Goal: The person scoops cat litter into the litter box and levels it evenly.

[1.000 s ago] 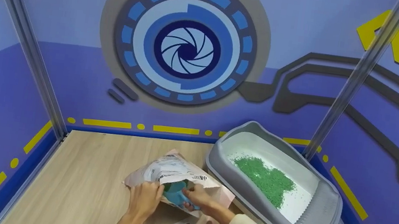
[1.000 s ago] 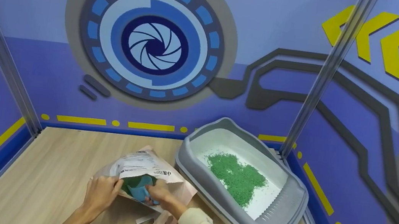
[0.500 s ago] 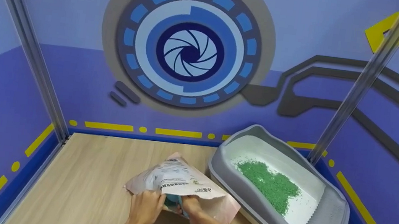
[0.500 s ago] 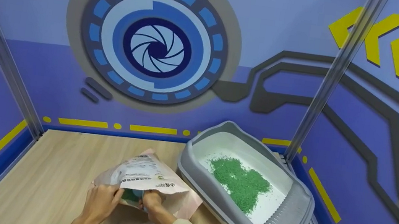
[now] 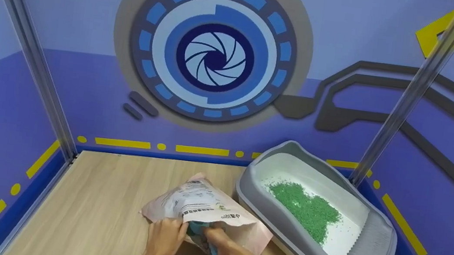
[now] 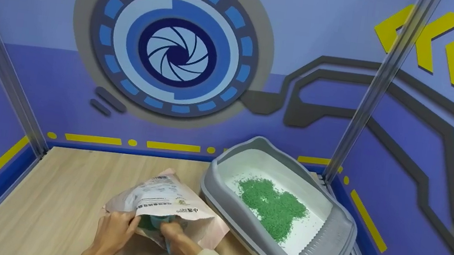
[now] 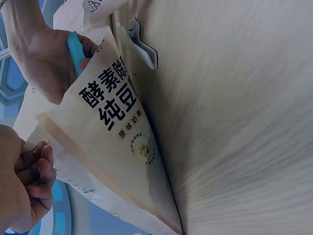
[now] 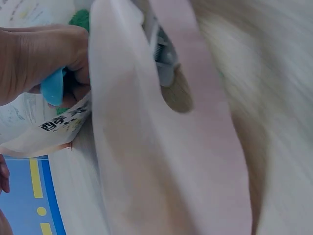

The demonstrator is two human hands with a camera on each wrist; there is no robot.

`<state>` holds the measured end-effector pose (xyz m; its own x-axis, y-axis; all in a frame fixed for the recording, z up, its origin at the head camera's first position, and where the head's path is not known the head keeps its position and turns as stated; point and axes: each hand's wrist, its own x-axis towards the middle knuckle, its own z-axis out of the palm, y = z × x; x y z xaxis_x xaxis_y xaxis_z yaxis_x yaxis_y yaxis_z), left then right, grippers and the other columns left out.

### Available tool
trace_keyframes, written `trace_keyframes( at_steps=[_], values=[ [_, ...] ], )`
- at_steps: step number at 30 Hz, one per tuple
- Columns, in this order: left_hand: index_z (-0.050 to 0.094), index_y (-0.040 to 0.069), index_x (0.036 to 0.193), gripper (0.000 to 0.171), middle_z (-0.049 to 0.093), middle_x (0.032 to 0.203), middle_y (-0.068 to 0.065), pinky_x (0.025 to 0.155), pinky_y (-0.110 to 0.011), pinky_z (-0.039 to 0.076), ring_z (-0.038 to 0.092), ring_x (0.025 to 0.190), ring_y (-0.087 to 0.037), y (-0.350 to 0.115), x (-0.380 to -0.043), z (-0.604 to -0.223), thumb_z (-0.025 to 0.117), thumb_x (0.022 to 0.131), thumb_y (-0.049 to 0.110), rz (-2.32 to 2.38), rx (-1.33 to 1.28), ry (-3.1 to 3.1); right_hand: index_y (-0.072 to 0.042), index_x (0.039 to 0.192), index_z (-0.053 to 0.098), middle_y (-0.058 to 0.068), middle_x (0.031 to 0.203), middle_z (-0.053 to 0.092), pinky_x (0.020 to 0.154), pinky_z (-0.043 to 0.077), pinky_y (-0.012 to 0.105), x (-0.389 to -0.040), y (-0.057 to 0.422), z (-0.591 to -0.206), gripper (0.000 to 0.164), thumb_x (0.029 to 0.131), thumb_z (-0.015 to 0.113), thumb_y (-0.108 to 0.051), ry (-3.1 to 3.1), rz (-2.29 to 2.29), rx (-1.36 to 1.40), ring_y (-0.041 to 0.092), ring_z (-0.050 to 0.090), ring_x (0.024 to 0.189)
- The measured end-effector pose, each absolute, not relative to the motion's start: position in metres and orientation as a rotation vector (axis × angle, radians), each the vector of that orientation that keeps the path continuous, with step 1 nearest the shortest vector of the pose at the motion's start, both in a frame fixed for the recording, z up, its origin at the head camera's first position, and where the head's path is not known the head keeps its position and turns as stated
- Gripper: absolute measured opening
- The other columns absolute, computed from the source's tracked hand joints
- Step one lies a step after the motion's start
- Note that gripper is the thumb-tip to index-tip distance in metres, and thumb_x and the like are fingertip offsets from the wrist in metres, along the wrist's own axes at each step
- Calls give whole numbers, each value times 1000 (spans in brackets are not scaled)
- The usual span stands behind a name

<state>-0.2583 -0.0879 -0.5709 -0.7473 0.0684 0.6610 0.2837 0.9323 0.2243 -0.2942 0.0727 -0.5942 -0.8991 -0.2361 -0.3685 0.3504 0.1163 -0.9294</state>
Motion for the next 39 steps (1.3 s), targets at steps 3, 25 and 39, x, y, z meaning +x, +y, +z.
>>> trace_keyframes(
  at_steps=[3, 25, 39],
  values=[
    [56, 13, 57, 31, 60, 52, -5, 43, -38, 40, 59, 46, -26, -90, -256, -572, 76, 80, 16, -435, -240, -2393, -11, 90, 46, -5, 66, 43, 50, 33, 22, -289, 75, -596, 5, 88, 51, -9, 2032, -1840, 144, 8, 39, 55],
    [50, 16, 56, 36, 40, 53, 9, 44, -31, 34, 33, 52, -9, -89, -253, -566, 73, 83, 11, -523, -258, -2413, -2, 99, 57, -6, 65, 45, 52, 33, 21, -225, 103, -577, 15, 85, 62, -2, 1977, -1985, 201, 6, 39, 55],
    [49, 14, 56, 37, 41, 54, 7, 45, -33, 34, 36, 51, -11, -87, -263, -564, 70, 86, 11, -569, -216, -2430, -15, 75, 49, -8, 55, 42, 43, 27, 17, -218, 163, -535, 18, 75, 59, 0, 2190, -1736, 114, 3, 34, 47]
  ],
)
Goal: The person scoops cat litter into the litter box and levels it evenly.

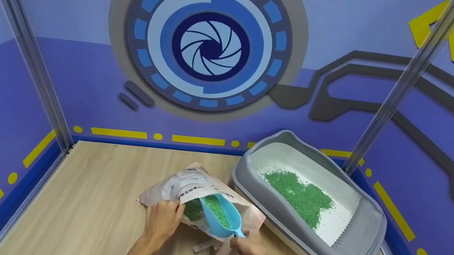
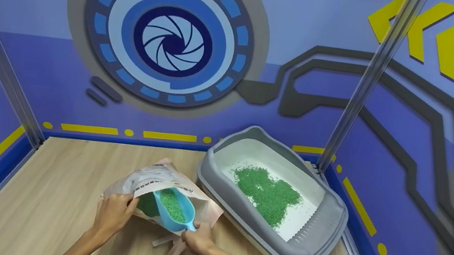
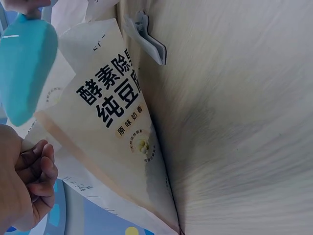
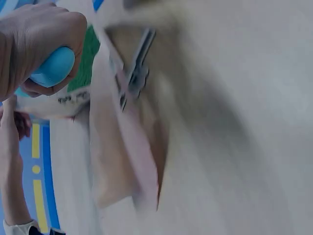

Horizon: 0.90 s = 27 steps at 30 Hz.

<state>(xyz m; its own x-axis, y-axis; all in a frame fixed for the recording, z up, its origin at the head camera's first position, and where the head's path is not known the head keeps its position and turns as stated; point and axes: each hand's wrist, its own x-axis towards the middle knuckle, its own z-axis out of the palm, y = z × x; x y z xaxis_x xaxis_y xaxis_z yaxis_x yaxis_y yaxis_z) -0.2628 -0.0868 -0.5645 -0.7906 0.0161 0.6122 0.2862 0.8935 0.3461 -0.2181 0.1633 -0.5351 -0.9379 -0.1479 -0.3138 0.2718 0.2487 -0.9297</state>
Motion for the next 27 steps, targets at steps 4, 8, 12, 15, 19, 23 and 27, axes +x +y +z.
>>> trace_keyframes(
  at_steps=[4, 8, 12, 15, 19, 23, 27],
  values=[
    [49, 14, 56, 37, 42, 55, 6, 46, -32, 34, 35, 52, -11, -88, -262, -564, 69, 87, 9, -588, -231, -2427, -11, 73, 54, -7, 52, 43, 41, 27, 17, -225, 183, -517, 13, 74, 62, 0, 2367, -1566, 34, 3, 35, 44],
    [51, 12, 58, 35, 41, 56, 6, 47, -31, 36, 35, 54, -11, -87, -260, -565, 70, 87, 8, -609, -246, -2427, -7, 71, 59, -7, 51, 44, 40, 29, 17, -235, 206, -500, 10, 72, 67, -1, 2518, -1372, -122, 3, 36, 43],
    [50, 13, 57, 36, 43, 55, 6, 45, -34, 37, 36, 52, -12, -85, -259, -565, 71, 86, 9, -588, -255, -2411, -17, 59, 49, -9, 51, 41, 42, 29, 17, -247, 231, -484, 26, 71, 63, 1, 2651, -1173, -342, 4, 34, 44],
    [47, 15, 54, 39, 42, 54, 6, 44, -35, 37, 38, 51, -12, -86, -260, -565, 71, 85, 10, -570, -241, -2403, -21, 58, 43, -10, 53, 42, 44, 30, 18, -260, 247, -471, 33, 74, 61, 1, 2767, -997, -461, 5, 35, 46],
    [47, 17, 54, 40, 46, 53, 5, 44, -37, 38, 42, 48, -13, -87, -262, -565, 71, 85, 11, -547, -227, -2407, -17, 59, 50, -7, 56, 46, 45, 34, 22, -279, 268, -453, 26, 75, 63, 0, 3055, -708, -457, 8, 39, 49],
    [49, 16, 55, 38, 49, 54, 4, 44, -36, 38, 42, 49, -13, -86, -261, -566, 72, 85, 13, -538, -216, -2436, -11, 63, 62, -3, 56, 51, 46, 34, 25, -306, 294, -442, 17, 77, 68, -4, 3250, -583, -390, 10, 40, 50],
    [49, 16, 56, 38, 45, 55, 7, 45, -33, 36, 38, 51, -11, -85, -257, -569, 71, 86, 13, -552, -218, -2458, -11, 73, 68, -2, 59, 53, 48, 32, 28, -330, 323, -433, 8, 81, 69, -12, 3301, -592, -298, 13, 43, 53]
  ],
)
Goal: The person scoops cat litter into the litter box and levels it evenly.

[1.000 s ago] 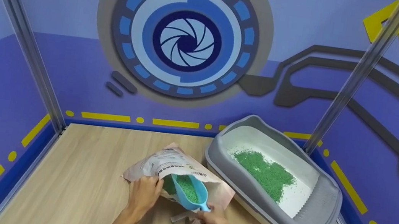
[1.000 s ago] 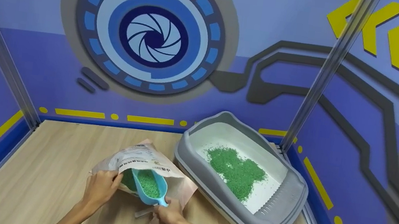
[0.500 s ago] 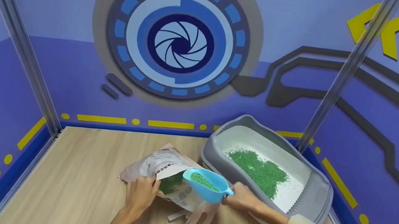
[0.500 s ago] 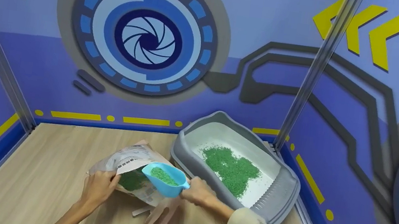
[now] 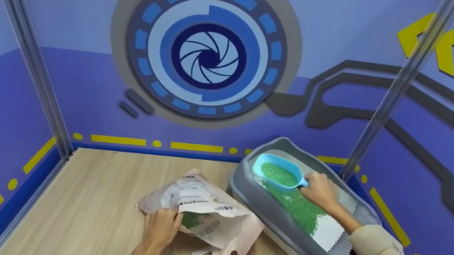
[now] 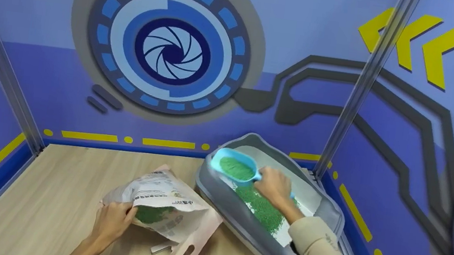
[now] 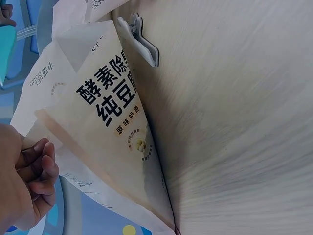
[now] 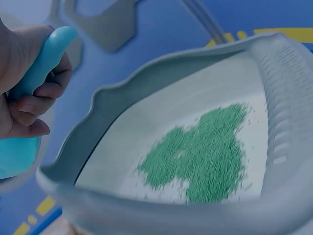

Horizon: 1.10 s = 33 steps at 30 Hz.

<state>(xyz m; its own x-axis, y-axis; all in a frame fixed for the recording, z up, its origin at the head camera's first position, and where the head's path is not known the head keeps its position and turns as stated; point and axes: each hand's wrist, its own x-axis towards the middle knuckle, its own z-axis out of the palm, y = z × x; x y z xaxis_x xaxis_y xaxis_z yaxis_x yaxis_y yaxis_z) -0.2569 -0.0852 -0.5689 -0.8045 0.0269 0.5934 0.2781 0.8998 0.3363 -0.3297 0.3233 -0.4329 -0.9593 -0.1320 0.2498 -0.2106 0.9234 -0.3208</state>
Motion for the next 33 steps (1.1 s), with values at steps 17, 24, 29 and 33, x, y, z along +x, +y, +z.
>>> trace_keyframes(
  at_steps=[17, 24, 29, 33],
  values=[
    [53, 15, 55, 35, 54, 52, 1, 44, -31, 39, 46, 46, -13, -78, -248, -576, 73, 84, 16, -511, -251, -2489, -18, 60, 41, -6, 54, 37, 51, 31, 26, -377, 387, -444, 39, 86, 70, -14, -3303, 880, 86, 8, 33, 50],
    [58, 14, 58, 30, 59, 54, 2, 44, -30, 40, 48, 48, -11, -77, -250, -573, 74, 83, 15, -525, -261, -2477, -17, 56, 47, -8, 50, 39, 55, 33, 25, -378, 401, -441, 47, 98, 65, -25, -3451, 983, 128, 6, 35, 49],
    [60, 13, 59, 29, 61, 56, -1, 46, -33, 43, 49, 48, -13, -84, -254, -570, 74, 84, 15, -527, -232, -2494, -15, 63, 54, -7, 51, 42, 57, 35, 23, -381, 405, -435, 43, 101, 62, -35, -3592, 888, 82, 5, 38, 50],
    [61, 12, 61, 27, 60, 56, -1, 46, -35, 45, 50, 48, -15, -86, -255, -569, 75, 84, 14, -524, -236, -2494, -2, 80, 52, -6, 54, 41, 57, 36, 23, -374, 412, -433, 38, 101, 62, -33, -3630, 837, -9, 5, 38, 51]
  ],
)
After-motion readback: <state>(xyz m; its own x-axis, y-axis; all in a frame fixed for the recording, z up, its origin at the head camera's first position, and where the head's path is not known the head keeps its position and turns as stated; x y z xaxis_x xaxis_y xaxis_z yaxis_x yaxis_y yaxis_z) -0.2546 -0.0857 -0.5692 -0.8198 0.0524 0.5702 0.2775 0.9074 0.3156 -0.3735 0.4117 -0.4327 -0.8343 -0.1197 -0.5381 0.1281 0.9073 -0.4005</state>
